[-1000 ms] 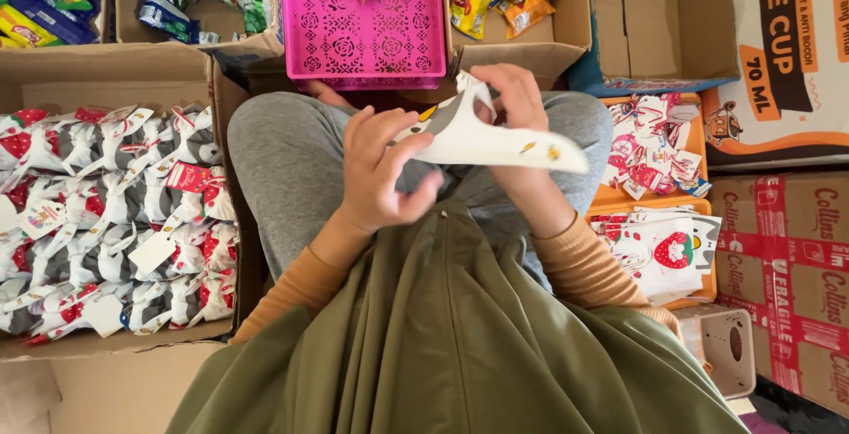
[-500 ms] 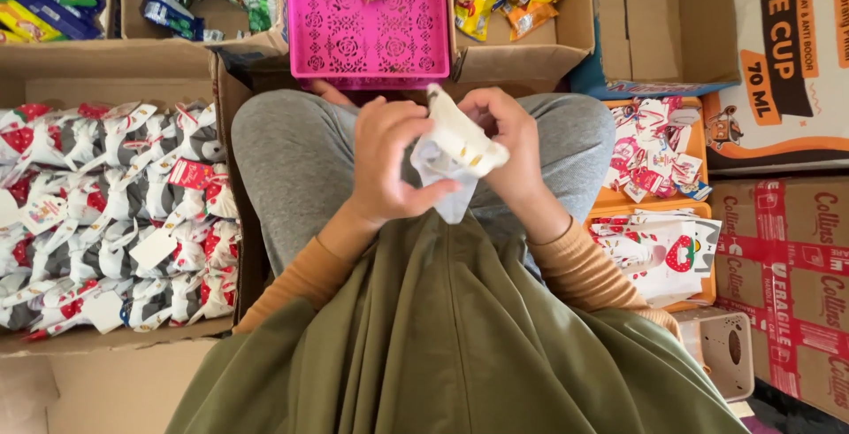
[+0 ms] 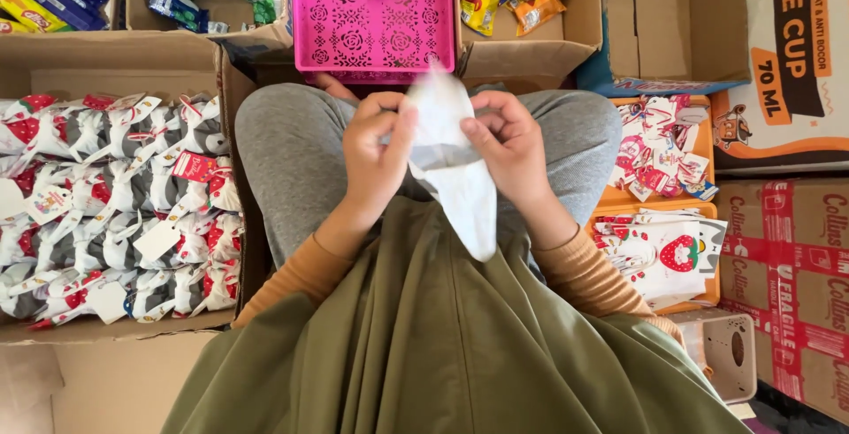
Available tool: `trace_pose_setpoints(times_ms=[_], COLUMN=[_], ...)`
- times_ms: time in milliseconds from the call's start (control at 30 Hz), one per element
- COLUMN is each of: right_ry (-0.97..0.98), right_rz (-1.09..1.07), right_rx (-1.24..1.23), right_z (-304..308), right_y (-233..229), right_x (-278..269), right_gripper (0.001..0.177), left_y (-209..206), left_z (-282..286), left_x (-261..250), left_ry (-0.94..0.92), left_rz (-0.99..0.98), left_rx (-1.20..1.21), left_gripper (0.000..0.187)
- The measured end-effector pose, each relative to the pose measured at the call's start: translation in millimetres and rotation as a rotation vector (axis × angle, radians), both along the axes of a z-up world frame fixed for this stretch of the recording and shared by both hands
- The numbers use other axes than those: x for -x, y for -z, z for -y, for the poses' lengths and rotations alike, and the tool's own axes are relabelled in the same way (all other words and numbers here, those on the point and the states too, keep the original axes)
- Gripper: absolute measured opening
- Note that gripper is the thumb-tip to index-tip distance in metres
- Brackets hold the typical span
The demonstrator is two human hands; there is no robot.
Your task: The person is filling small white gift bags with various snacks and candies from surrounding cardboard boxes.
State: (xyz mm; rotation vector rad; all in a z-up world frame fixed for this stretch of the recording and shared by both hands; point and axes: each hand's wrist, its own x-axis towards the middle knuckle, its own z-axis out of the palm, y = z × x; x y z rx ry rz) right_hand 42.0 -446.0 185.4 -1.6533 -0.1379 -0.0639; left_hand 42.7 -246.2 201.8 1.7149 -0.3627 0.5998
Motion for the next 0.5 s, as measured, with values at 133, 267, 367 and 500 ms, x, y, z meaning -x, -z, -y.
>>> trace_pose_setpoints(times_ms=[133, 267, 367, 500], right_ry=[-0.024, -0.090, -0.177, -0.177], right_rz=[-0.124, 0.004, 0.096, 0.342], right_rx=[-0.230, -0.142, -0.032, 0.305], right_z=[1.4, 6.1, 10.7, 10.1], right_y=[5.5, 4.1, -11.9, -32.1], right_x=[-1.7, -6.4, -7.1, -12.4], right_gripper=[0.022, 0.022, 0.024, 0.054], left_y=[-0.1, -4.6, -19.7, 3.3], left_z=[4.1, -9.8, -17.1, -19.2], left_x=[-1.9, -12.3, -13.4, -17.5], left_ry=[-0.026, -0.207, -0.029, -0.050], left_rz=[-0.294, 0.222, 0.418, 0.278], left_rx=[0.275, -0.307, -0.592, -0.712], left_gripper=[0.024, 0.036, 0.038, 0.020])
